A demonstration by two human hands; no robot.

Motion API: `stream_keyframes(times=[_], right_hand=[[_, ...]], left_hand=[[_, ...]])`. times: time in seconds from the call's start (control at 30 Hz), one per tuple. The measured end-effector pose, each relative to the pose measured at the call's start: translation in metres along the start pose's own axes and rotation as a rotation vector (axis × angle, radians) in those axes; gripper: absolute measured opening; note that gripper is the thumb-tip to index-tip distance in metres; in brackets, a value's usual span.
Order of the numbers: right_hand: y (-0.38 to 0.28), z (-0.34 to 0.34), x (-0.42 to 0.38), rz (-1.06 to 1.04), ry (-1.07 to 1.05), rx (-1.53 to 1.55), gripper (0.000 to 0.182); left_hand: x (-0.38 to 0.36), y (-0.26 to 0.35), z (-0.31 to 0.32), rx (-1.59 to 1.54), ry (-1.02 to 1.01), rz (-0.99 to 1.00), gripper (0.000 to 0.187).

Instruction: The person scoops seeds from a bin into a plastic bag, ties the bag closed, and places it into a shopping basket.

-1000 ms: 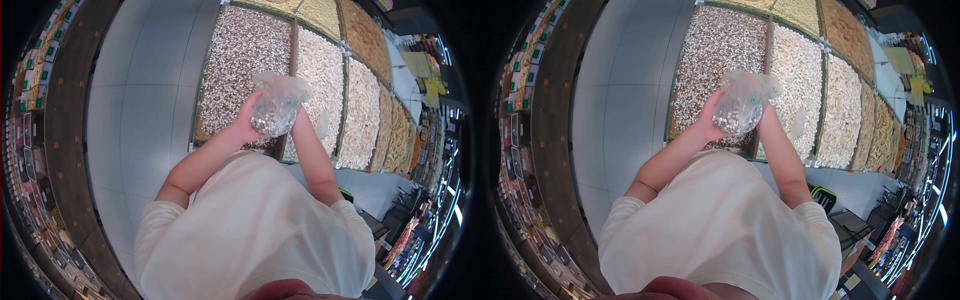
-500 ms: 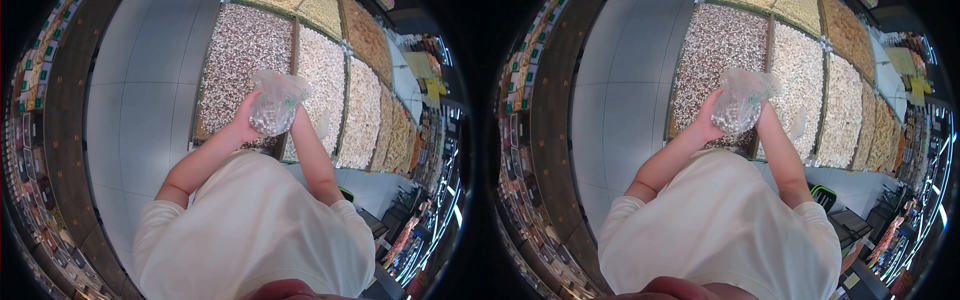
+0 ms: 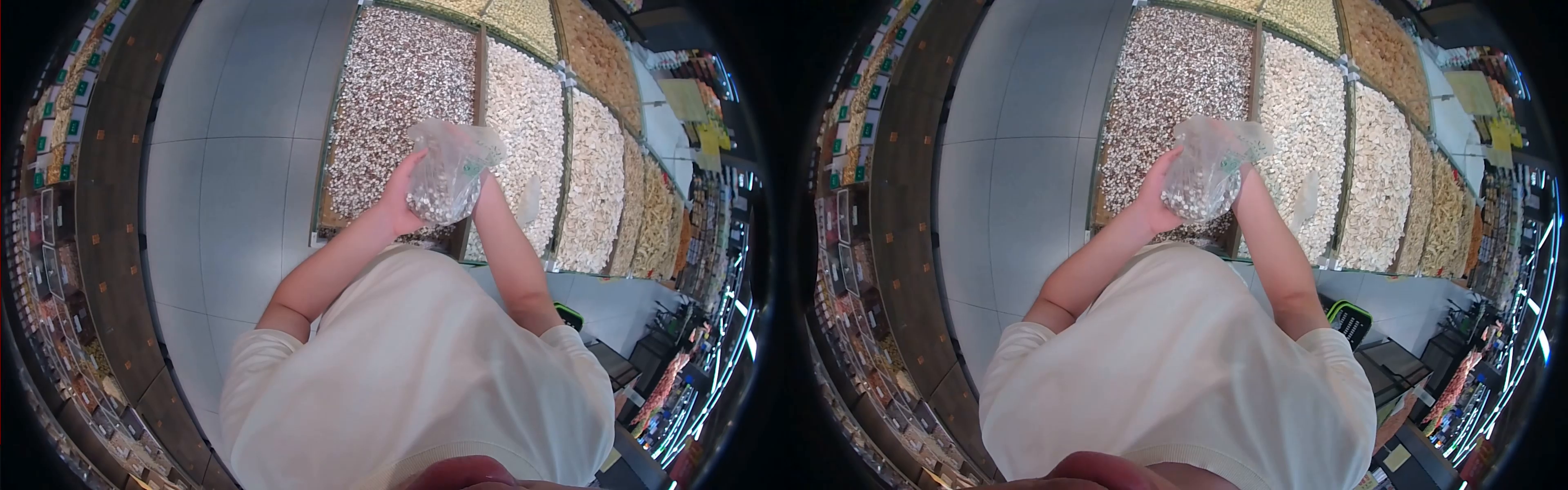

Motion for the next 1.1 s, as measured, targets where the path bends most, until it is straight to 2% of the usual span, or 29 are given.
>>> stream_keyframes(times=[0.4, 0.53, 0.63, 0.73, 0.83, 0.9, 1.1], right_hand=[[0.021, 0.001, -0.026, 0.016, 0.107, 0.031, 0.026], [0.02, 0.0, -0.02, -0.02, 0.012, -0.1, 0.026], [0.022, 0.007, -0.025, 0.04, 0.057, -0.091, 0.024], [0.027, 0.013, -0.037, 0.057, 0.129, 0.057, 0.022], [0.024, 0.01, -0.04, 0.052, 0.136, -0.105, 0.021], [0.03, 0.011, -0.04, 0.055, 0.048, -0.012, 0.036], [0.043, -0.013, -0.035, 0.044, 0.057, 0.065, 0.032]], left_hand=[[-0.005, -0.014, -0.011, 0.012, 0.038, -0.014, 0.059], [-0.008, -0.016, -0.011, 0.036, 0.045, -0.007, 0.058], [-0.01, -0.019, -0.012, 0.038, 0.065, -0.008, 0.059], [-0.012, -0.022, -0.013, 0.032, 0.078, -0.013, 0.059], [-0.01, -0.025, -0.016, 0.019, 0.061, -0.024, 0.059], [-0.013, -0.027, -0.016, 0.028, 0.076, -0.023, 0.059], [-0.012, -0.03, -0.025, 0.041, 0.089, -0.017, 0.061]])
Point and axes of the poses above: each hand's wrist, its own x-axis towards the middle knuckle, its own z-axis out of the palm, y = z × x, the point moved 10 cm from there along x, towards the middle knuckle, and after that the axes turned 11 degrees about -y, right-handed, at the moved point
